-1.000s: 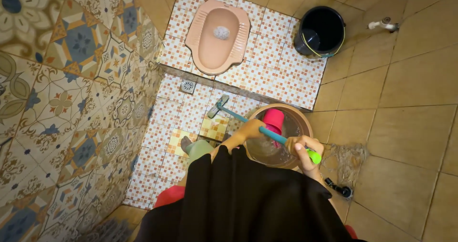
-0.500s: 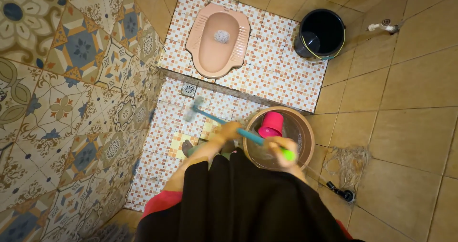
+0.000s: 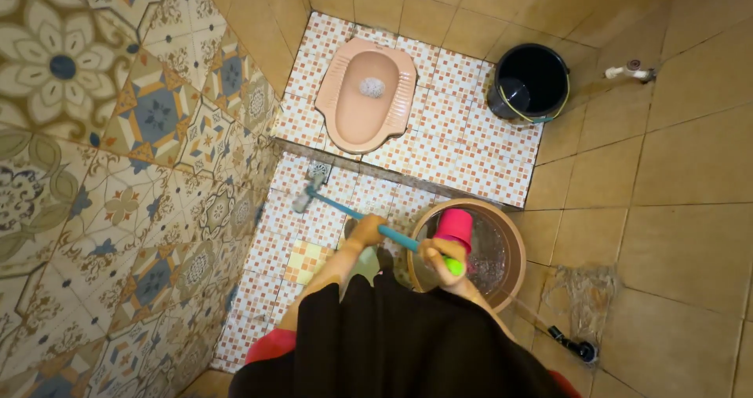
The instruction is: Cleaning the floor and toilet area of a bathroom using a squeegee and water.
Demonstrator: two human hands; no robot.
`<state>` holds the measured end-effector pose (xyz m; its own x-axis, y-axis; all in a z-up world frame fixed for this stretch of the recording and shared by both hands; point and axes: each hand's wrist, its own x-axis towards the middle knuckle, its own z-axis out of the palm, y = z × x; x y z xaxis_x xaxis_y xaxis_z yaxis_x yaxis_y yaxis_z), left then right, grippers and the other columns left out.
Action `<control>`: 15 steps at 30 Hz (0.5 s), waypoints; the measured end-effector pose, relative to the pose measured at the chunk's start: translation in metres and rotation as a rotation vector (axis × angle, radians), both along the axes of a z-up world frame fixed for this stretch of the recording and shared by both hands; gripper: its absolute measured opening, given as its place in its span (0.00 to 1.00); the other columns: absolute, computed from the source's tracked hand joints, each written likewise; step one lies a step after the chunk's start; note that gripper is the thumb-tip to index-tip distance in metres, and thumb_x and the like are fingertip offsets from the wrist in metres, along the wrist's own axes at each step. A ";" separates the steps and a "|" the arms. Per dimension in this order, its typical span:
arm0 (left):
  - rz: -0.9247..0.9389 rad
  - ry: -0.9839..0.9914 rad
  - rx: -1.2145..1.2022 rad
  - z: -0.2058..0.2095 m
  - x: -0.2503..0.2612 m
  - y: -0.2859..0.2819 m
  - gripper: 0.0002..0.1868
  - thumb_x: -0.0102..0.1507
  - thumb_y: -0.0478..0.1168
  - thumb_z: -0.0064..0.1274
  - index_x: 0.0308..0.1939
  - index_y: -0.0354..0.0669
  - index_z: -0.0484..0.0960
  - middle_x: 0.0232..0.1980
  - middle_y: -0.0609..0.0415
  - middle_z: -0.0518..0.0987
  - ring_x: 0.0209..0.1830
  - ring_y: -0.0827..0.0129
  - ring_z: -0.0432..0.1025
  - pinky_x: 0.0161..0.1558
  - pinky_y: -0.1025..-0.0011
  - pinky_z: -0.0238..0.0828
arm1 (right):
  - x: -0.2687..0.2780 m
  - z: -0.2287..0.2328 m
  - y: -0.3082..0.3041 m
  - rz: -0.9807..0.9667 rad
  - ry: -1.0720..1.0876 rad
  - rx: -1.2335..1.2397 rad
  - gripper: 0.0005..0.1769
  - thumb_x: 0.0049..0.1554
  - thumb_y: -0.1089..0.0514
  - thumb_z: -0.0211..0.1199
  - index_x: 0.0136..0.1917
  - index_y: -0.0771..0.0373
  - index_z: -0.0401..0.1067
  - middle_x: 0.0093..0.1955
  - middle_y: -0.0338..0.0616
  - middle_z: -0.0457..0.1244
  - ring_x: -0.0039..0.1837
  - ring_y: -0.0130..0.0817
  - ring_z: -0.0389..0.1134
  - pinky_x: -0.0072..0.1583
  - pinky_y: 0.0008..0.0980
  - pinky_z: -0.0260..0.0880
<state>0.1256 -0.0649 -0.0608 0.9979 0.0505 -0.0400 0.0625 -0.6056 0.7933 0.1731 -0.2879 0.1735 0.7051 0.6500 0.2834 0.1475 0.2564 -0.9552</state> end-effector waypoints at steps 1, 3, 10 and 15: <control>-0.027 0.028 0.014 0.000 -0.001 0.007 0.08 0.54 0.45 0.60 0.26 0.46 0.83 0.31 0.43 0.80 0.36 0.42 0.76 0.40 0.50 0.73 | -0.002 0.006 0.006 0.039 0.030 0.006 0.20 0.64 0.60 0.55 0.31 0.67 0.59 0.28 0.42 0.56 0.32 0.34 0.55 0.37 0.35 0.56; -0.059 0.049 0.036 0.007 0.009 0.001 0.07 0.53 0.44 0.60 0.27 0.47 0.84 0.32 0.43 0.81 0.36 0.43 0.76 0.40 0.50 0.73 | 0.002 0.020 0.005 0.074 0.054 0.019 0.19 0.64 0.63 0.54 0.32 0.68 0.59 0.29 0.44 0.56 0.33 0.34 0.55 0.37 0.35 0.55; -0.311 0.048 -0.213 0.056 0.066 -0.074 0.07 0.53 0.43 0.56 0.29 0.45 0.81 0.32 0.44 0.81 0.36 0.44 0.76 0.39 0.52 0.71 | 0.029 0.070 -0.034 -0.201 0.073 0.022 0.19 0.62 0.63 0.54 0.30 0.63 0.57 0.25 0.39 0.54 0.29 0.28 0.52 0.36 0.32 0.55; -0.270 0.096 -0.161 0.033 0.049 -0.010 0.11 0.52 0.48 0.62 0.31 0.47 0.85 0.32 0.43 0.81 0.36 0.43 0.77 0.39 0.51 0.71 | 0.035 0.011 0.002 -0.187 0.218 0.142 0.19 0.64 0.59 0.56 0.32 0.63 0.59 0.26 0.37 0.51 0.30 0.27 0.50 0.38 0.34 0.54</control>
<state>0.1748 -0.0748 -0.0276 0.9657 -0.2298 -0.1210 -0.0038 -0.4782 0.8782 0.2081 -0.2856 0.1845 0.8629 0.4680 0.1907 0.0003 0.3769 -0.9263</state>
